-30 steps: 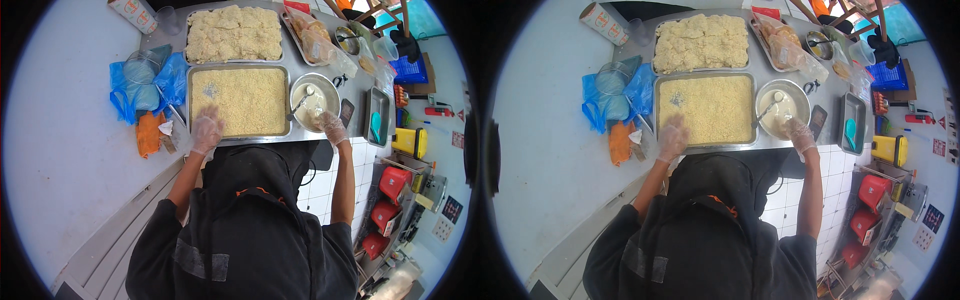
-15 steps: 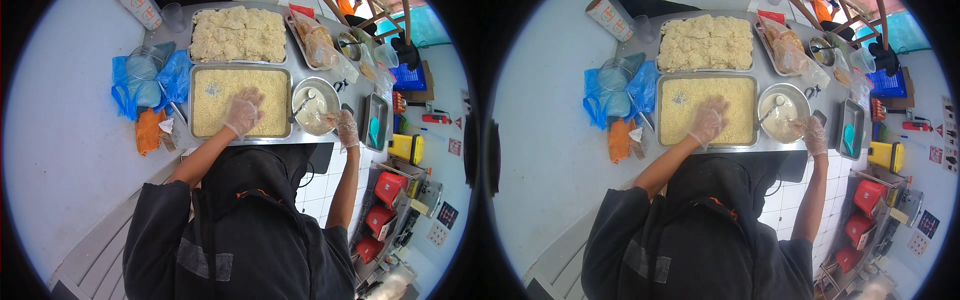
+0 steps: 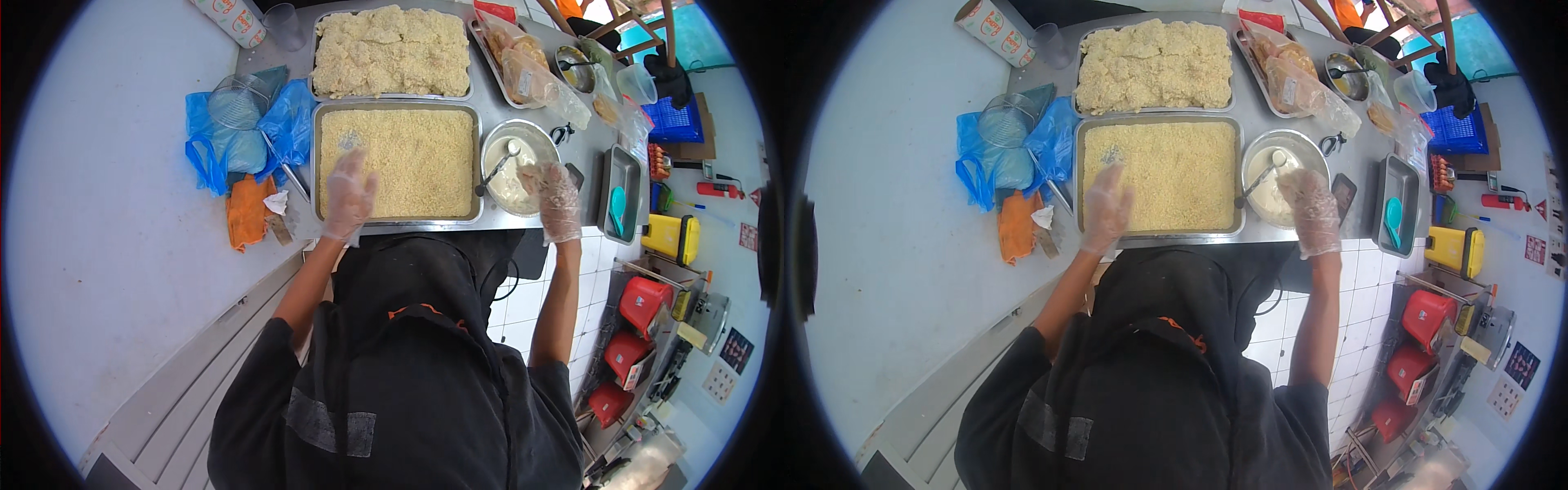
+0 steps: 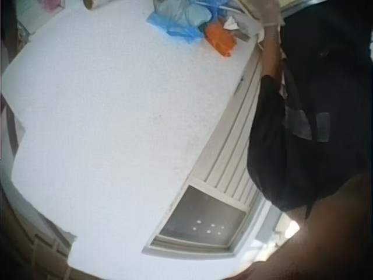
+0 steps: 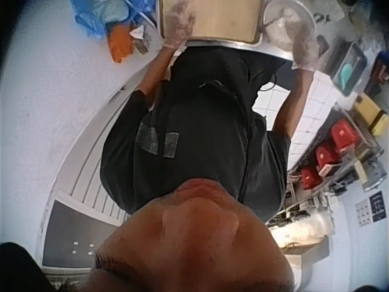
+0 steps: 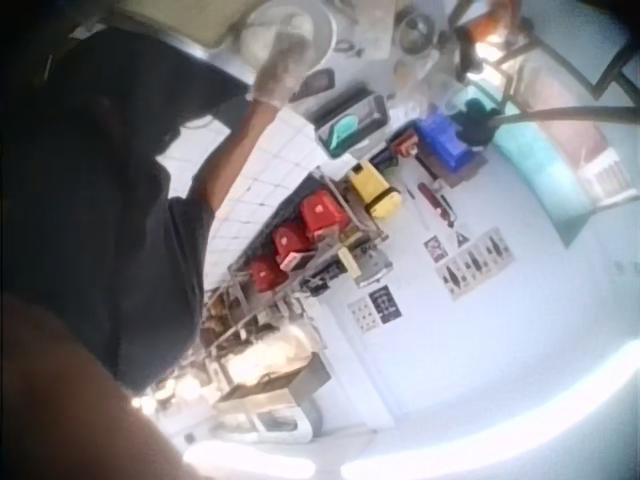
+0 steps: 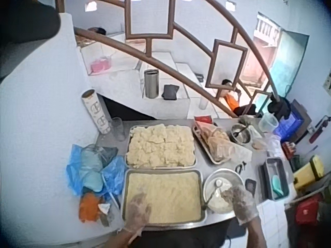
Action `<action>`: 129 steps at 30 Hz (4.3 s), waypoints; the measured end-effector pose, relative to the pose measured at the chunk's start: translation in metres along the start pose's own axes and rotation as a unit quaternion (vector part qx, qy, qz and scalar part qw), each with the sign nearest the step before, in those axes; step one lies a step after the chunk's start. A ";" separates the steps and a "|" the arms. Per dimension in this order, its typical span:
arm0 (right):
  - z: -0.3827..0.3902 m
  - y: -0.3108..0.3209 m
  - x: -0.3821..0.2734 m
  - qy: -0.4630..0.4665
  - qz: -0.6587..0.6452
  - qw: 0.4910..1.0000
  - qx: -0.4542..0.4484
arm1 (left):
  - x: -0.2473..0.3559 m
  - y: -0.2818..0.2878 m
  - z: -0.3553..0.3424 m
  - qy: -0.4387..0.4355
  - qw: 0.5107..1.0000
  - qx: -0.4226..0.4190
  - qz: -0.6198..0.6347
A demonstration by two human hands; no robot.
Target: The person coats pieces of raw chicken in a white liquid and then in breadcrumbs, transferring them from a plastic bag to a bowl and then into a tray.
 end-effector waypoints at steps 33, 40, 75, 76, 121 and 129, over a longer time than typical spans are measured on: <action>-0.070 -0.262 0.038 0.203 0.126 0.948 -0.208 | -0.010 -0.004 0.036 0.301 0.923 -0.218 -0.102; -0.063 -0.263 0.066 0.285 0.141 0.947 -0.054 | -0.023 -0.053 0.029 0.276 0.941 -0.193 -0.011; -0.017 -0.040 0.090 -0.142 -0.430 0.865 0.218 | 0.092 -0.152 -0.089 -0.224 0.925 -0.214 -0.221; -0.013 -0.037 0.090 -0.144 -0.431 0.862 0.225 | 0.096 -0.147 -0.087 -0.242 0.912 -0.258 -0.209; 0.014 -0.028 0.133 -0.159 -0.461 0.843 0.228 | 0.066 -0.065 -0.064 -0.177 0.955 -0.153 -0.181; 0.022 -0.026 0.172 -0.157 -0.253 0.929 0.218 | 0.058 -0.119 -0.066 -0.133 0.962 -0.125 -0.203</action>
Point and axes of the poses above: each hand's wrist, its own z-axis away from the middle knuckle, its own y-axis out of the back of the hand, x = y × z, the point moved 3 cm from there along -z, towards the middle knuckle, and after that the axes turned 7 degrees about -z, right-handed, at the moved point
